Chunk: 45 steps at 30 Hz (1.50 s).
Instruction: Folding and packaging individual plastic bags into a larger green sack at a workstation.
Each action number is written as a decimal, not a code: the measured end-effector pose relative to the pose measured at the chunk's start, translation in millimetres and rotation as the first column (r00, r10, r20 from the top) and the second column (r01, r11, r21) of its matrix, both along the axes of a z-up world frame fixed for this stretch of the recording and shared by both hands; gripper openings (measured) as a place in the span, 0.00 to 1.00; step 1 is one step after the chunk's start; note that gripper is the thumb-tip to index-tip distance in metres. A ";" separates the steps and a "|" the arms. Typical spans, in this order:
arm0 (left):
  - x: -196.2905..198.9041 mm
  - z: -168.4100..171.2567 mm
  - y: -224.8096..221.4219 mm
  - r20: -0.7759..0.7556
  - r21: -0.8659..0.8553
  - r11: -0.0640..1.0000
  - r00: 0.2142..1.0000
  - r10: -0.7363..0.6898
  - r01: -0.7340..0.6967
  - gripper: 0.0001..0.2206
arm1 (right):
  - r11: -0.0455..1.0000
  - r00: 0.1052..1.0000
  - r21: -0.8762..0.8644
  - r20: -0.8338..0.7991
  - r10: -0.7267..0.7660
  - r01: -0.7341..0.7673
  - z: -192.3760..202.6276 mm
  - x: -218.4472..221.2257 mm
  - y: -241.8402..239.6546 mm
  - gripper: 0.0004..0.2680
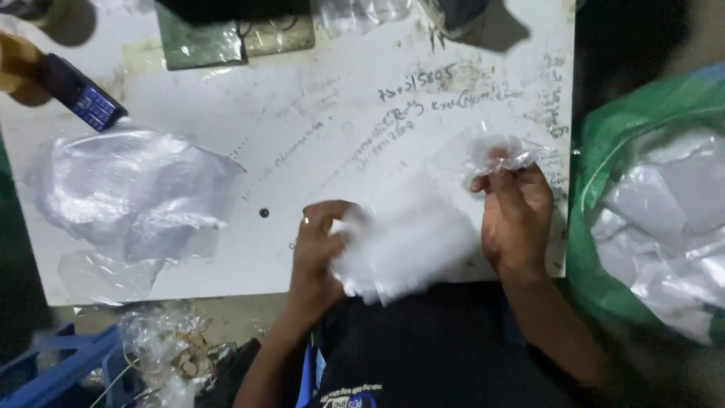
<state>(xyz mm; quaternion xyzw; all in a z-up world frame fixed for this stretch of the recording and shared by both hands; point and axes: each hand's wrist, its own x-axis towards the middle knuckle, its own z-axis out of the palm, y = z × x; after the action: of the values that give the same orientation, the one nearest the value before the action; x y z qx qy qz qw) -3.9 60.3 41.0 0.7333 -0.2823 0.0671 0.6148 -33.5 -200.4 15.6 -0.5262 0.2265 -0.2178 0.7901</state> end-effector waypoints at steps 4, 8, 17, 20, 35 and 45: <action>-44.5 28.6 -3.9 0.047 0.230 0.955 0.978 -0.203 0.187 0.15 | 0.681 0.842 -0.516 -0.171 0.512 -0.520 5.9 -33.4 5.6 0.10; -55.5 19.1 13.7 -0.462 0.136 0.863 0.802 -0.380 0.487 0.08 | -0.083 -0.076 -0.081 -0.079 0.994 -0.993 19.8 -17.7 -27.1 0.25; -38.3 32.4 6.1 -0.917 0.190 0.849 0.397 -0.025 0.493 0.11 | 0.519 0.371 0.032 -0.662 0.651 -0.854 34.5 -63.4 5.7 0.23; -29.0 33.3 -7.3 -0.927 0.374 0.855 0.178 0.331 0.358 0.15 | 0.358 0.438 -0.259 -0.629 0.643 -0.897 34.4 -42.6 -0.4 0.23; -40.4 -28.1 -21.6 -0.831 -0.052 0.975 0.551 0.078 -0.217 0.20 | 0.739 0.738 -0.170 -0.366 0.567 -0.651 14.4 -44.1 67.4 0.21; 5.1 0.9 16.8 -0.533 0.092 0.805 0.654 0.538 -0.586 0.03 | 0.940 0.720 0.125 -0.614 0.324 -0.316 58.5 -7.6 84.8 0.20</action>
<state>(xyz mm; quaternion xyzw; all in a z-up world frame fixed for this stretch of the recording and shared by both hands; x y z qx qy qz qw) 1.1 77.1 41.9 0.7450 0.1445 0.0596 0.6485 -41.1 -115.6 74.0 -0.5949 0.3830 0.1106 0.6980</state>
